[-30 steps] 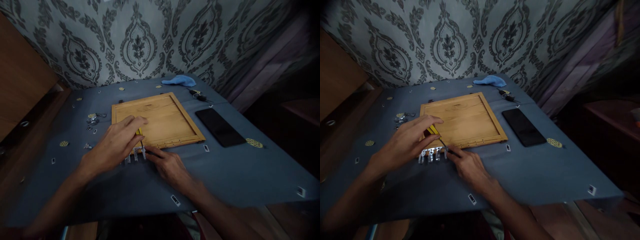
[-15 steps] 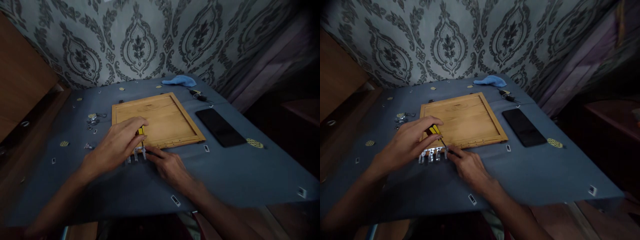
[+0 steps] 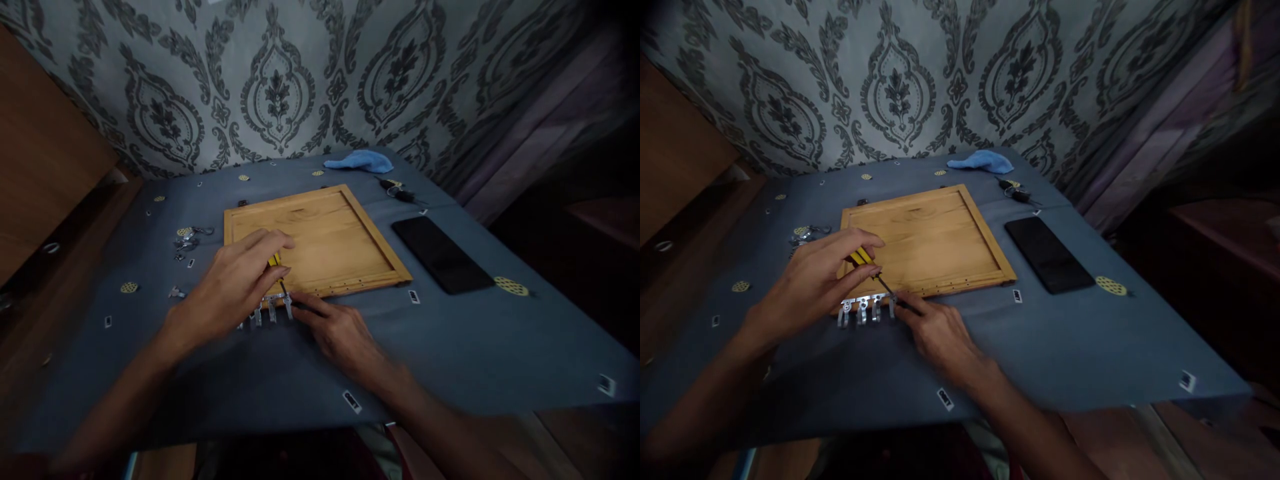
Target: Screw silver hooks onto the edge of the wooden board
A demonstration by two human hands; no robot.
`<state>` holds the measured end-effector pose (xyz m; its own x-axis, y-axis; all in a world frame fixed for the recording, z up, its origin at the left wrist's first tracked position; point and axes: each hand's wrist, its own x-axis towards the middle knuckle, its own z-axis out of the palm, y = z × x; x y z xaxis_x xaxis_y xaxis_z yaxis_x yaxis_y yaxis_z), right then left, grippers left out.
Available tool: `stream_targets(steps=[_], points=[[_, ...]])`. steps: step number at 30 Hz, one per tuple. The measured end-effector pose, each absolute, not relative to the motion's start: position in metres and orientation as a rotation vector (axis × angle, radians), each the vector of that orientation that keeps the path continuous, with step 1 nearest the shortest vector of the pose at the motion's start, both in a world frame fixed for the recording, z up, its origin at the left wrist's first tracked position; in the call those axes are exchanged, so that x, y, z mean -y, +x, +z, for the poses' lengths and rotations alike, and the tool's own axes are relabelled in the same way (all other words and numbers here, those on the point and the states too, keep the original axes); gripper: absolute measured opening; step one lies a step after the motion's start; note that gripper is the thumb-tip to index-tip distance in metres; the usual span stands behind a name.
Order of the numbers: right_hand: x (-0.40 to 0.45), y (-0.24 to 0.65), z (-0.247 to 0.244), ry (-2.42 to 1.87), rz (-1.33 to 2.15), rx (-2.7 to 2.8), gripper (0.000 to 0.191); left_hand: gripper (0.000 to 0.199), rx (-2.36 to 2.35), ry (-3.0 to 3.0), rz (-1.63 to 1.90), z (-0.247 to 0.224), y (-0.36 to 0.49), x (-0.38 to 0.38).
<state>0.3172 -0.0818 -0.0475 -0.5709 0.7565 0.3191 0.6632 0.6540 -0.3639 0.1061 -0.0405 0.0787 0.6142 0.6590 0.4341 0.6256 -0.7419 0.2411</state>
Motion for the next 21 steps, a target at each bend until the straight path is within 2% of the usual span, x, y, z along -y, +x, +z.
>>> stream_targets(steps=[14,19,21], points=[[0.0823,0.3171,-0.0466,-1.123,0.304,2.437,0.056,0.026,-1.131,2.739,0.630,0.0780,0.1059,0.0434],[0.0824,0.3178,-0.0465,-1.106,0.321,2.428,0.059,0.035,-1.121,2.691,0.559,0.0799,0.1007,0.0446],[0.0822,0.3177,-0.0466,-1.099,0.328,2.422,0.059,0.033,-1.140,2.683,0.551,0.0807,0.1011,0.0442]])
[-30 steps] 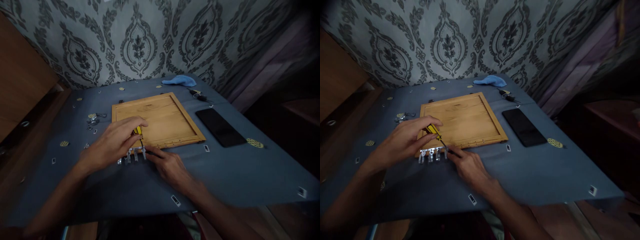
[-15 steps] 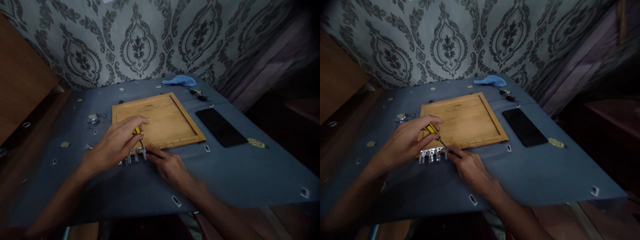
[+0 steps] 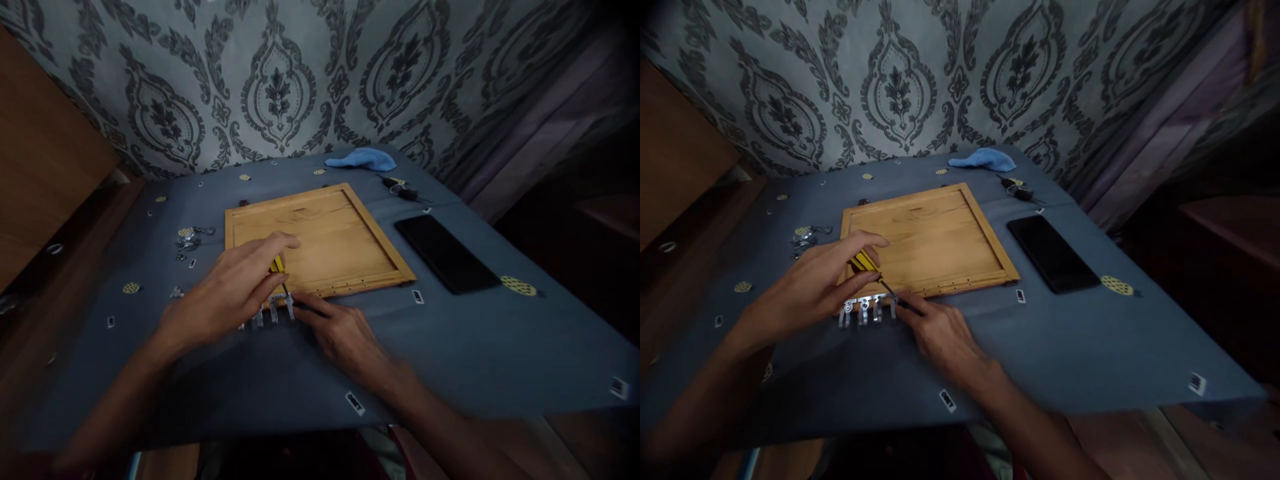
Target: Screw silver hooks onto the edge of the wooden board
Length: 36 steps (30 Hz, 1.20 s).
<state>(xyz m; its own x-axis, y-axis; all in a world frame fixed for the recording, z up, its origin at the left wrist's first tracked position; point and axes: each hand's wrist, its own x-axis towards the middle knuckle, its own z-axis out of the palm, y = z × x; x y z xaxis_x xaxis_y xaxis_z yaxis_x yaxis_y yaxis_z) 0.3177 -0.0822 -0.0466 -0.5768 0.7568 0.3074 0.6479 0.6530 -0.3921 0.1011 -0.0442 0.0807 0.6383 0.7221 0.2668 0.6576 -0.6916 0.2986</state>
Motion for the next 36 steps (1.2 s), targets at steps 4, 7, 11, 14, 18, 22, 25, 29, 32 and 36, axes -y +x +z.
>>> stream_targets(steps=[4,7,11,14,18,22,25,29,32,36], points=[[0.082,0.317,-0.047,-1.090,0.303,2.408,0.056,0.020,-1.141,2.680,0.629,0.079,0.106,0.043],[0.082,0.317,-0.047,-1.097,0.298,2.416,0.054,0.013,-1.132,2.717,0.705,0.077,0.109,0.042],[0.082,0.317,-0.047,-1.114,0.320,2.417,0.057,0.021,-1.099,2.701,0.768,0.077,0.108,0.042],[0.082,0.317,-0.046,-1.121,0.332,2.417,0.059,0.027,-1.038,2.683,0.735,0.078,0.105,0.042],[0.082,0.318,-0.046,-1.119,0.355,2.419,0.058,0.032,-0.956,2.701,0.630,0.080,0.100,0.042],[0.082,0.318,-0.045,-1.102,0.346,2.416,0.058,0.033,-0.943,2.701,0.624,0.088,0.097,0.043],[0.082,0.318,-0.046,-1.085,0.349,2.415,0.061,0.033,-0.976,2.695,0.649,0.096,0.094,0.043],[0.082,0.318,-0.047,-1.089,0.339,2.411,0.057,0.032,-0.967,2.707,0.642,0.098,0.093,0.044],[0.082,0.318,-0.047,-1.114,0.334,2.422,0.056,0.032,-0.951,2.703,0.622,0.093,0.095,0.044],[0.083,0.318,-0.046,-1.111,0.334,2.416,0.055,0.031,-0.928,2.700,0.614,0.088,0.098,0.044]])
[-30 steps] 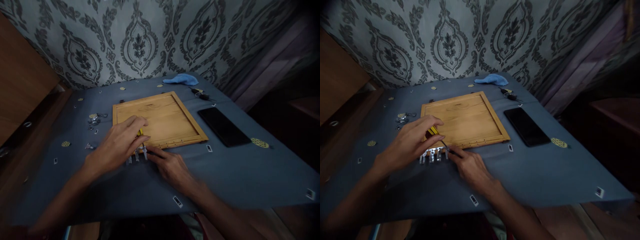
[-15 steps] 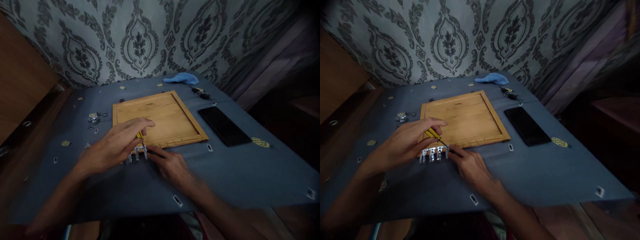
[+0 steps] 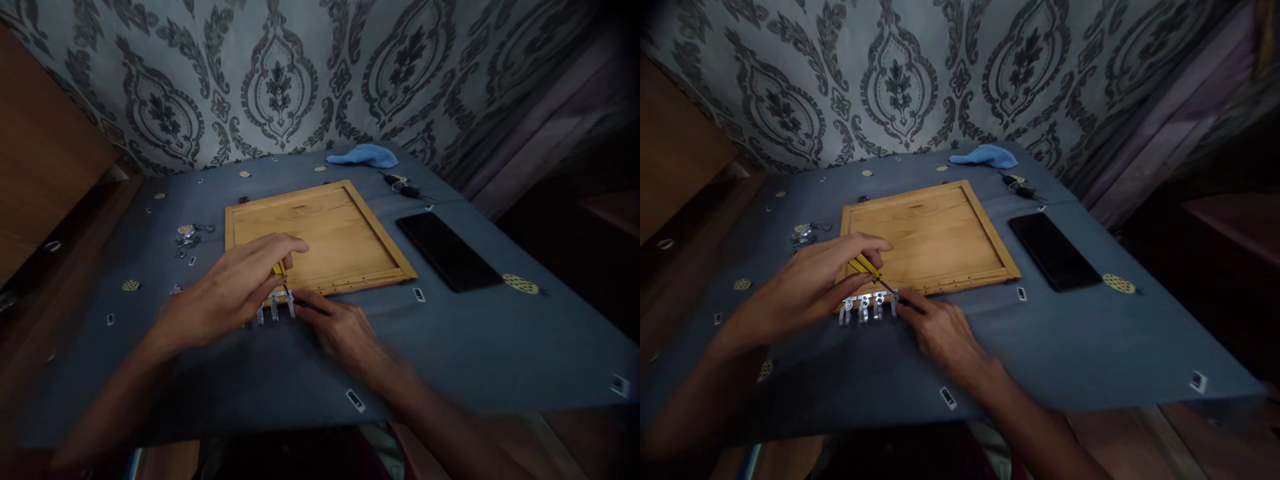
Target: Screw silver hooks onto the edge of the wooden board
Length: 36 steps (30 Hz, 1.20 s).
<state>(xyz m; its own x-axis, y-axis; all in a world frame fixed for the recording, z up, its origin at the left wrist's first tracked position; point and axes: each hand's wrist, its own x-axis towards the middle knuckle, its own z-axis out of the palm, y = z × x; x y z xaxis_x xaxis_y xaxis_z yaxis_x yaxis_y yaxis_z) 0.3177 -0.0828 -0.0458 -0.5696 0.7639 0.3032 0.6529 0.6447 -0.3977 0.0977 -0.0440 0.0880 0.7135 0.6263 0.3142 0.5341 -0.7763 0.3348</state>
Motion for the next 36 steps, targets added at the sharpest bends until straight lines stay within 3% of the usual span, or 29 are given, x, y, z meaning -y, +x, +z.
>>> stream_targets(steps=[16,21,29,36], points=[[0.083,0.317,-0.045,-1.132,0.332,2.424,0.054,0.031,-1.109,2.751,0.522,0.079,0.104,0.043],[0.083,0.317,-0.045,-1.110,0.310,2.411,0.057,0.017,-1.154,2.773,0.576,0.076,0.106,0.042],[0.082,0.316,-0.047,-1.104,0.297,2.416,0.057,0.039,-1.033,2.725,0.561,0.080,0.102,0.043],[0.083,0.317,-0.044,-1.113,0.304,2.424,0.055,0.034,-1.061,2.708,0.632,0.079,0.105,0.043]])
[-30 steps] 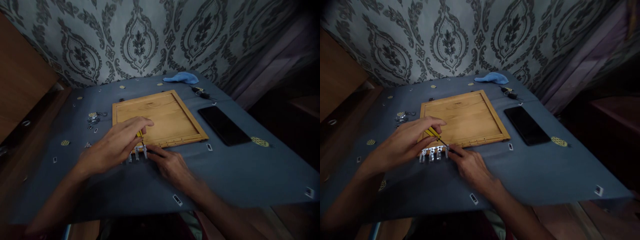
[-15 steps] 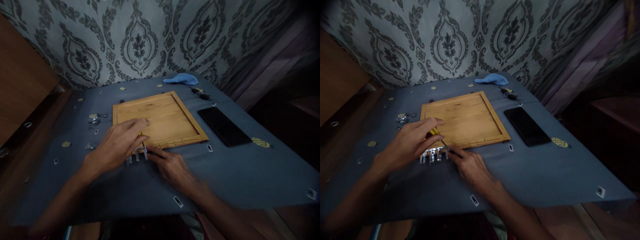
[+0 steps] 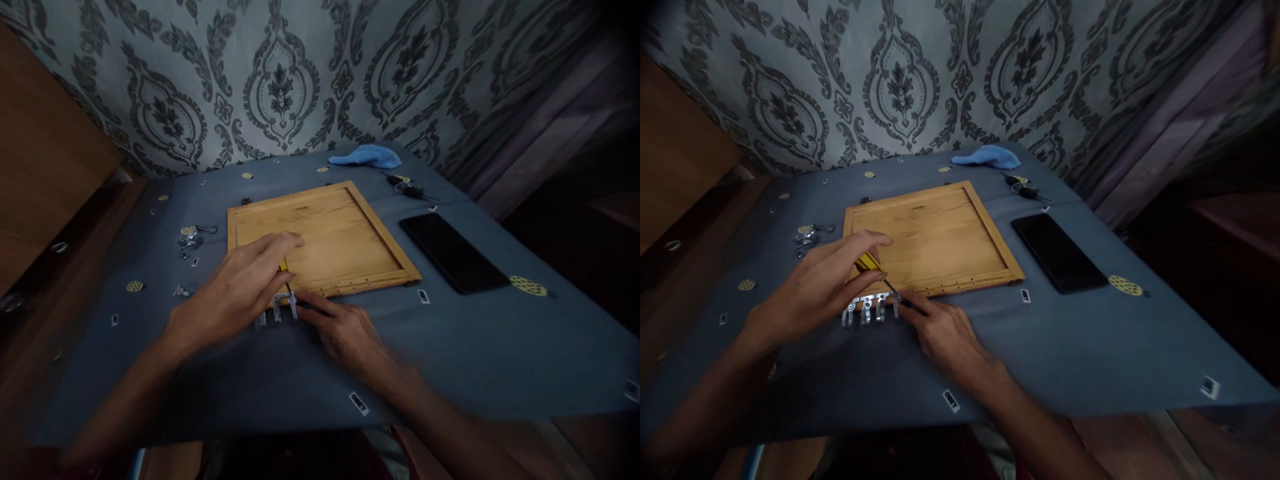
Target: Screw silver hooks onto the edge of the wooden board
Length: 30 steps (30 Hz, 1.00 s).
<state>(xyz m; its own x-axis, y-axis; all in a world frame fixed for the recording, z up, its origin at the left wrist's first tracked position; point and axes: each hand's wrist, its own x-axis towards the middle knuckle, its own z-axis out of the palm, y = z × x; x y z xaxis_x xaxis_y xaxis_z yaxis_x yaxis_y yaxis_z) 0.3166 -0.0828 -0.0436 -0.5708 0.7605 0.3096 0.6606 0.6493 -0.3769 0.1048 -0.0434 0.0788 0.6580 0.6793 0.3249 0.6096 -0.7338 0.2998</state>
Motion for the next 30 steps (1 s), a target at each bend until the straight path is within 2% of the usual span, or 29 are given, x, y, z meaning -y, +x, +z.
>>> stream_targets(steps=[7,12,19,25,30], points=[[0.082,0.316,-0.044,-1.116,0.338,2.429,0.056,0.038,-0.926,2.725,0.525,0.080,0.100,0.044],[0.082,0.317,-0.044,-1.122,0.323,2.429,0.054,0.031,-0.961,2.744,0.471,0.082,0.102,0.043],[0.083,0.317,-0.047,-1.104,0.297,2.413,0.050,0.035,-1.037,2.749,0.615,0.076,0.106,0.042],[0.082,0.317,-0.049,-1.077,0.280,2.409,0.055,0.040,-0.958,2.711,0.518,0.078,0.099,0.044],[0.082,0.317,-0.049,-1.074,0.316,2.399,0.055,0.037,-0.985,2.726,0.680,0.092,0.097,0.044]])
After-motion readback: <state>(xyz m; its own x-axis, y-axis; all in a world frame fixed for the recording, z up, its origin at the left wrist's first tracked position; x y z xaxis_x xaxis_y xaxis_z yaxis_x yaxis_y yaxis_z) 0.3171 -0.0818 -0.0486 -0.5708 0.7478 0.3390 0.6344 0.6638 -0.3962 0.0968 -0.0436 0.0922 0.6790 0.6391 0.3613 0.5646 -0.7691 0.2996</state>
